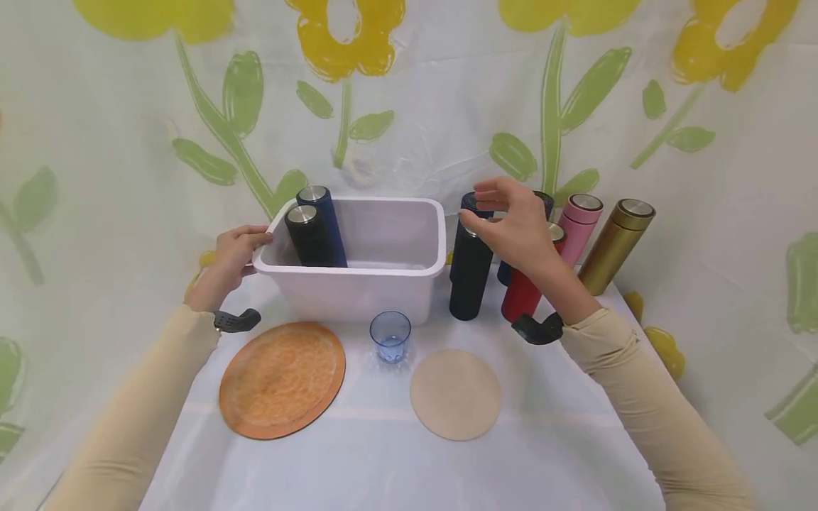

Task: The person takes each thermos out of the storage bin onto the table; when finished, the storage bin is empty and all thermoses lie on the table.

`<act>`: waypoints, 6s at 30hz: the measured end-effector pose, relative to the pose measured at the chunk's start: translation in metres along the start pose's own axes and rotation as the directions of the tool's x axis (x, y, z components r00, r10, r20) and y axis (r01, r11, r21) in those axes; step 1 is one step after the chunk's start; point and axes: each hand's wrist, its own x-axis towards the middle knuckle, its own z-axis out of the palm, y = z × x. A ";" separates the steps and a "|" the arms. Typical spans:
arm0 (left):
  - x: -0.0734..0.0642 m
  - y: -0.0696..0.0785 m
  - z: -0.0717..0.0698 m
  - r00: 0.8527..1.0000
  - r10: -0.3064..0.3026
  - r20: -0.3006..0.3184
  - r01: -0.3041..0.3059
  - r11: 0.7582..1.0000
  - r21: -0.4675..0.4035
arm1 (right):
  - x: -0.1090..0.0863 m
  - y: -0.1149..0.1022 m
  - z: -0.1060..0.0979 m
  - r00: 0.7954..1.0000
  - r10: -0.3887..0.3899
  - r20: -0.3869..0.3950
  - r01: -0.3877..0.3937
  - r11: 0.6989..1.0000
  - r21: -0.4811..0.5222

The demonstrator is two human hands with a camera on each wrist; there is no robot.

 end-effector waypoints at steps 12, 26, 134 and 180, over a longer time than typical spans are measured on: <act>0.000 0.002 -0.010 0.999 -0.033 0.010 0.033 0.999 0.015 | 0.017 -0.016 0.041 0.992 -0.095 0.080 0.087 0.992 0.092; 0.001 0.005 -0.006 0.998 -0.062 0.001 0.062 0.998 -0.023 | 0.031 -0.020 0.073 0.987 -0.041 0.158 0.026 0.995 0.095; 0.000 0.000 0.005 0.999 -0.041 0.018 0.041 0.999 -0.007 | 0.071 -0.063 0.245 0.974 0.044 0.220 -0.038 0.999 -0.032; -0.005 0.005 0.004 0.999 -0.032 0.031 0.031 0.999 0.015 | 0.062 -0.061 0.239 0.902 -0.147 0.405 0.120 0.989 0.089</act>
